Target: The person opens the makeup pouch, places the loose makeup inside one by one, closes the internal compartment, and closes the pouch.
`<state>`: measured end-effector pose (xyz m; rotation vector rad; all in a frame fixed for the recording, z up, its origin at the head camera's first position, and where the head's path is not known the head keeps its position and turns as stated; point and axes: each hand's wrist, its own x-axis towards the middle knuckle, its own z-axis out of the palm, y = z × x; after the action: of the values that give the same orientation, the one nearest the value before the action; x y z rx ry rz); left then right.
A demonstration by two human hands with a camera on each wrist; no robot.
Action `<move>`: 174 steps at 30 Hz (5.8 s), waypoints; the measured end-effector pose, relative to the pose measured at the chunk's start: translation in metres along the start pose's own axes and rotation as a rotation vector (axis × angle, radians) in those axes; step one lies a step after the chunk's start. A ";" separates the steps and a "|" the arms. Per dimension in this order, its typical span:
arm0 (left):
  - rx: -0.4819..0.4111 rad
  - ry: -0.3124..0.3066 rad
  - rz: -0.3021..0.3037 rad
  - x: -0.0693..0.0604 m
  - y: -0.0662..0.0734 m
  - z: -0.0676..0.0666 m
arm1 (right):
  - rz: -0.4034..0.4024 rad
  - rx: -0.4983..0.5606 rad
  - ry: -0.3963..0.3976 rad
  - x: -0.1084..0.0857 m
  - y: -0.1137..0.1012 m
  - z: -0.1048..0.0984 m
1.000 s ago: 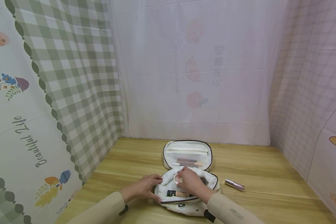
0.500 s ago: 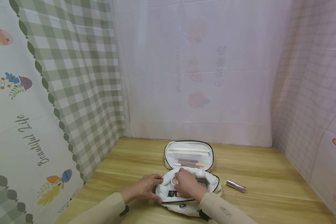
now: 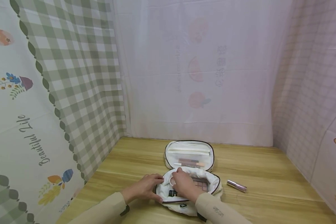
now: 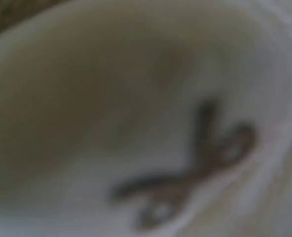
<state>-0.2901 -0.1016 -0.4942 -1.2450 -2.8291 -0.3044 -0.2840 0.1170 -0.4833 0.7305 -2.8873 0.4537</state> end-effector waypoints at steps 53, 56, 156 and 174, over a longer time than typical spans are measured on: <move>0.014 -0.013 -0.014 0.002 0.004 -0.002 | 0.038 0.048 0.233 -0.028 0.059 -0.090; 0.012 -0.021 -0.014 0.003 0.004 -0.002 | 0.068 0.055 0.254 -0.037 0.073 -0.098; 0.122 -0.022 0.024 0.003 0.005 0.000 | 0.208 0.070 0.158 -0.127 0.201 -0.091; 0.120 -0.026 0.027 0.003 0.005 0.001 | 0.118 0.052 0.244 -0.106 0.175 -0.094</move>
<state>-0.2887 -0.0958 -0.4942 -1.2710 -2.8021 -0.1168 -0.2713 0.3404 -0.4596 0.4759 -2.7061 0.5896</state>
